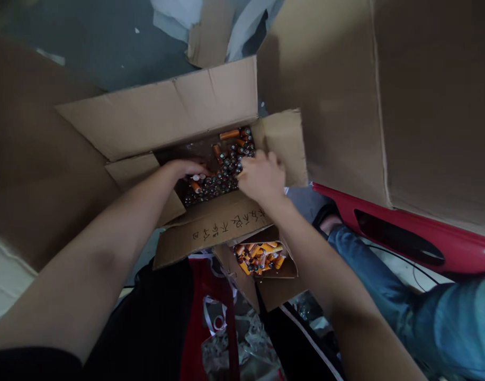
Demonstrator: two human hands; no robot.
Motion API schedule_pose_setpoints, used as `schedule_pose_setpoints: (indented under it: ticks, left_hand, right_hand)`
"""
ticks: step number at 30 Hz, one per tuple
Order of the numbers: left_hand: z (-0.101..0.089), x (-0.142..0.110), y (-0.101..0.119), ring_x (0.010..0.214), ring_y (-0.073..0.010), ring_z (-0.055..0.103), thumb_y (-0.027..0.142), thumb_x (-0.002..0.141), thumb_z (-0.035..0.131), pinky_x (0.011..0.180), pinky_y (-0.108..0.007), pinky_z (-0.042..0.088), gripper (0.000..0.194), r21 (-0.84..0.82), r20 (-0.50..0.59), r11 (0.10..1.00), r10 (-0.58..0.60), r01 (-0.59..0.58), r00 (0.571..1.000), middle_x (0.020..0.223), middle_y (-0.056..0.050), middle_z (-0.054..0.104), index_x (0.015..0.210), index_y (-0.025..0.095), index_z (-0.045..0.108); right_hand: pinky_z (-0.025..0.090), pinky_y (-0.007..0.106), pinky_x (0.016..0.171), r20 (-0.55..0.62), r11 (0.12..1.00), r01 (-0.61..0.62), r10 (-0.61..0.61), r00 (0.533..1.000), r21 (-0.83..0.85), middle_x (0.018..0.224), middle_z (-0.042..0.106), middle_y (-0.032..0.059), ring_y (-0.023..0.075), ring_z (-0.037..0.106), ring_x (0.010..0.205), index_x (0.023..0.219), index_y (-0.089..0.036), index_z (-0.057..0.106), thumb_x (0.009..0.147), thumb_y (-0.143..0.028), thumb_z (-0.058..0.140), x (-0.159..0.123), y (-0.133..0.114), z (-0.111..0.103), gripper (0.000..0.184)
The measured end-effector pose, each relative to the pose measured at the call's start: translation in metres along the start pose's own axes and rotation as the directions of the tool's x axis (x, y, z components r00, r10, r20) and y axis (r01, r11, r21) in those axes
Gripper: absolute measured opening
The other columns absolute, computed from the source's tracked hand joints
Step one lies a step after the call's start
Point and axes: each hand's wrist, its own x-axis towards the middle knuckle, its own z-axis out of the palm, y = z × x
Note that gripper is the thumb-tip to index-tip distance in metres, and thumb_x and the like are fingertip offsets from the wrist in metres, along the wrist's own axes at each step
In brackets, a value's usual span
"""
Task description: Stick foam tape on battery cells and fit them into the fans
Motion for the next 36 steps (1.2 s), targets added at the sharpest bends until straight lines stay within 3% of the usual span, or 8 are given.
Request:
schedule_pose_setpoints:
  ticks: [2, 5, 11, 16, 19, 22, 29, 36]
  left_hand:
    - [0.000, -0.001, 0.003, 0.083, -0.0315, 0.073, 0.014, 0.053, 0.084, 0.071, -0.038, 0.056, 0.027, 0.014, 0.031, 0.999, -0.032, 0.032, 0.999, 0.073, -0.003, 0.071, 0.075, 0.024, 0.071]
    - [-0.002, -0.004, 0.010, 0.092, -0.0303, 0.074, 0.010, 0.051, 0.081, 0.071, -0.034, 0.056, 0.039, -0.008, 0.019, 1.000, -0.013, 0.014, 1.000, 0.084, -0.003, 0.073, 0.086, 0.025, 0.074]
    - [-0.003, -0.008, 0.024, 0.102, -0.0218, 0.074, 0.009, 0.063, 0.072, 0.075, -0.028, 0.059, 0.068, -0.247, -0.053, 0.964, 0.084, -0.095, 0.995, 0.122, -0.004, 0.074, 0.127, 0.030, 0.067]
    - [0.014, -0.010, 0.022, 0.104, -0.0179, 0.073, 0.008, 0.065, 0.069, 0.079, -0.025, 0.060, 0.072, -0.435, -0.120, 0.886, 0.121, -0.162, 0.985, 0.125, -0.002, 0.073, 0.133, 0.031, 0.063]
    - [0.026, -0.008, 0.014, 0.100, -0.0177, 0.073, 0.006, 0.061, 0.069, 0.078, -0.025, 0.059, 0.073, -0.518, -0.171, 0.830, 0.135, -0.206, 0.976, 0.118, -0.002, 0.074, 0.131, 0.030, 0.066]
    - [0.032, -0.002, 0.007, 0.095, -0.0197, 0.071, 0.003, 0.057, 0.070, 0.073, -0.026, 0.058, 0.081, -0.584, -0.226, 0.777, 0.122, -0.235, 0.966, 0.115, -0.002, 0.074, 0.133, 0.031, 0.066]
    - [0.028, 0.008, 0.005, 0.077, -0.0188, 0.068, -0.002, 0.055, 0.070, 0.066, -0.030, 0.057, 0.089, -0.711, -0.214, 0.660, 0.126, -0.243, 0.969, 0.106, -0.003, 0.077, 0.138, 0.031, 0.069]
    - [0.029, 0.019, 0.011, 0.073, -0.0220, 0.070, 0.025, 0.079, 0.072, 0.061, -0.032, 0.056, 0.040, -0.826, -0.143, 0.535, 0.107, -0.178, 0.984, 0.085, -0.003, 0.077, 0.118, 0.024, 0.077]
  right_hand:
    - [0.050, 0.050, 0.094, -0.008, 0.995, -0.090, 0.090, 0.996, 0.030, 0.118, 0.068, 0.0179, 0.0355, 0.060, 0.117, 0.103, -0.016, 0.076, 0.095, -0.019, 0.055, 0.003, 0.029, -0.010, 0.023]
    - [0.051, 0.041, 0.090, 0.034, 0.979, -0.042, 0.036, 0.999, 0.199, 0.111, 0.069, 0.0135, 0.0265, 0.064, 0.105, 0.104, -0.016, 0.074, 0.093, -0.016, 0.050, 0.020, 0.046, -0.012, 0.026]
    - [0.050, 0.050, 0.105, -0.011, 0.966, 0.111, -0.111, 0.994, 0.234, 0.131, 0.068, 0.0164, 0.0342, 0.063, 0.119, 0.126, -0.016, 0.072, 0.095, -0.022, 0.055, 0.076, -0.002, 0.019, 0.036]
    - [0.035, 0.067, 0.124, -0.074, 0.978, 0.117, -0.105, 0.992, 0.173, 0.158, 0.057, 0.0207, 0.0437, 0.035, 0.155, 0.150, -0.012, 0.060, 0.100, -0.028, 0.058, 0.092, -0.022, 0.064, 0.053]
    - [0.030, 0.060, 0.132, -0.173, 0.940, 0.201, -0.157, 0.972, 0.276, 0.167, 0.050, 0.0163, 0.0335, 0.038, 0.158, 0.157, -0.014, 0.054, 0.105, -0.028, 0.049, 0.088, -0.015, 0.090, 0.054]
    - [0.034, 0.049, 0.133, -0.264, 0.913, 0.059, 0.054, 0.963, 0.403, 0.169, 0.046, 0.0203, 0.0290, 0.043, 0.158, 0.158, -0.010, 0.049, 0.108, -0.027, 0.039, 0.093, -0.006, 0.102, 0.054]
    - [0.051, 0.049, 0.116, -0.141, 0.844, -0.329, 0.420, 0.896, 0.425, 0.143, 0.065, 0.0299, 0.0365, 0.064, 0.139, 0.141, -0.001, 0.059, 0.111, -0.030, 0.038, 0.129, -0.029, 0.079, 0.046]
    - [0.052, 0.051, 0.112, -0.069, 0.949, -0.236, 0.255, 0.965, 0.208, 0.128, 0.074, 0.0305, 0.0387, 0.070, 0.127, 0.133, 0.002, 0.065, 0.111, -0.043, 0.048, 0.121, -0.039, 0.064, 0.053]
